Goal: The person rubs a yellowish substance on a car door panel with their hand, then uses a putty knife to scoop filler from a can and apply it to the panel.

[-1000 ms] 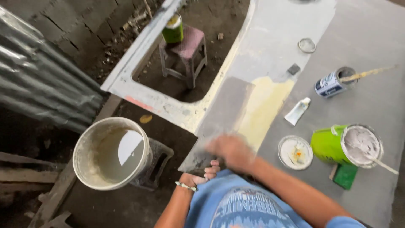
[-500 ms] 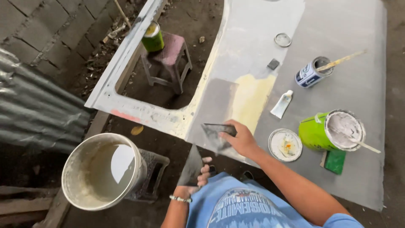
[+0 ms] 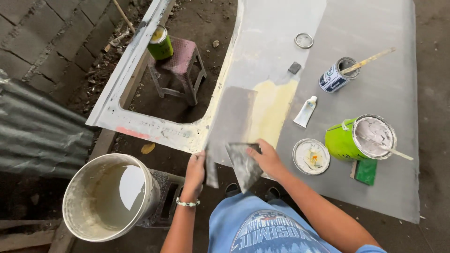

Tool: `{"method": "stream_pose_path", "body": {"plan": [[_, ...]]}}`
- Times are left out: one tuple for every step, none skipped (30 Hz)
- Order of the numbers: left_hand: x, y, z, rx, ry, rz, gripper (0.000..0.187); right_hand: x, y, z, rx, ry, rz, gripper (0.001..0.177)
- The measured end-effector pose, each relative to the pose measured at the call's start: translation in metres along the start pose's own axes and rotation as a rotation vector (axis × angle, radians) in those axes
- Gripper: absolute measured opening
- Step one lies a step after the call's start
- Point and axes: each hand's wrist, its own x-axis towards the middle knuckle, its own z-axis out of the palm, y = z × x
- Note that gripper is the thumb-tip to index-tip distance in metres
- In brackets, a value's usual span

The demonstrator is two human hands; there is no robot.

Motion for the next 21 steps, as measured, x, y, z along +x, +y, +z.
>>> {"method": "stream_pose_path", "body": {"plan": [[-0.007,0.011,0.007,0.006,-0.01,-0.001,0.04,-0.006,-0.016,-0.005,0.008,0.008,0.004,0.033],[-0.014,0.023,0.013,0.107,-0.002,0.015,0.037,-0.011,-0.031,-0.011,0.265,-0.102,-0.121,0.029],[-0.023,0.034,0.019,0.208,0.007,0.031,0.034,-0.018,-0.046,-0.017,0.519,-0.214,-0.244,0.028],[-0.03,0.052,0.021,0.215,-0.003,0.03,0.034,-0.021,-0.048,-0.02,0.527,-0.205,-0.243,0.028],[-0.035,0.071,0.025,0.368,0.053,0.064,0.033,-0.022,-0.051,-0.026,0.473,-0.254,-0.211,0.027],[-0.04,0.089,0.028,0.521,0.11,0.099,0.032,-0.022,-0.054,-0.03,0.418,-0.303,-0.18,0.027],[-0.044,0.088,0.026,0.522,0.11,0.095,0.032,-0.018,-0.041,-0.033,0.42,-0.304,-0.176,0.027],[-0.047,0.087,0.023,0.433,0.09,0.068,0.034,-0.014,-0.028,-0.035,0.447,-0.358,-0.224,0.026],[-0.051,0.086,0.022,0.345,0.068,0.039,0.037,-0.011,-0.014,-0.038,0.477,-0.408,-0.269,0.025],[-0.06,0.094,0.025,0.348,0.065,0.033,0.037,0.0,0.007,-0.03,0.481,-0.406,-0.262,0.025],[-0.067,0.103,0.029,0.359,0.047,0.079,0.035,0.013,0.027,-0.023,0.165,-0.338,-0.278,0.027],[-0.074,0.112,0.033,0.37,0.029,0.126,0.033,0.025,0.046,-0.016,-0.151,-0.265,-0.287,0.037],[-0.071,0.112,0.03,0.367,0.024,0.134,0.033,0.025,0.046,-0.016,-0.153,-0.257,-0.292,0.037],[-0.069,0.111,0.028,0.549,0.16,0.2,0.031,0.025,0.047,-0.014,-0.031,-0.241,-0.231,0.033],[-0.075,0.108,0.021,0.734,0.308,0.252,0.03,0.02,0.05,-0.008,0.092,-0.24,-0.163,0.03],[-0.074,0.095,0.014,0.736,0.313,0.245,0.03,0.014,0.041,-0.005,0.092,-0.248,-0.16,0.03],[-0.073,0.083,0.009,0.537,0.185,0.131,0.034,0.006,0.034,-0.004,0.364,-0.387,-0.087,0.024],[-0.072,0.07,0.004,0.337,0.058,0.018,0.037,-0.003,0.026,-0.004,0.636,-0.52,-0.009,0.021],[-0.072,0.077,0.007,0.338,0.047,0.026,0.037,0.001,0.035,0.0,0.639,-0.509,-0.017,0.021],[-0.072,0.084,0.009,0.582,0.165,0.279,0.031,0.004,0.043,0.004,0.084,-0.236,-0.222,0.024],[-0.075,0.09,0.01,0.823,0.289,0.532,0.027,0.008,0.051,0.008,-0.473,0.046,-0.396,0.027]]}}
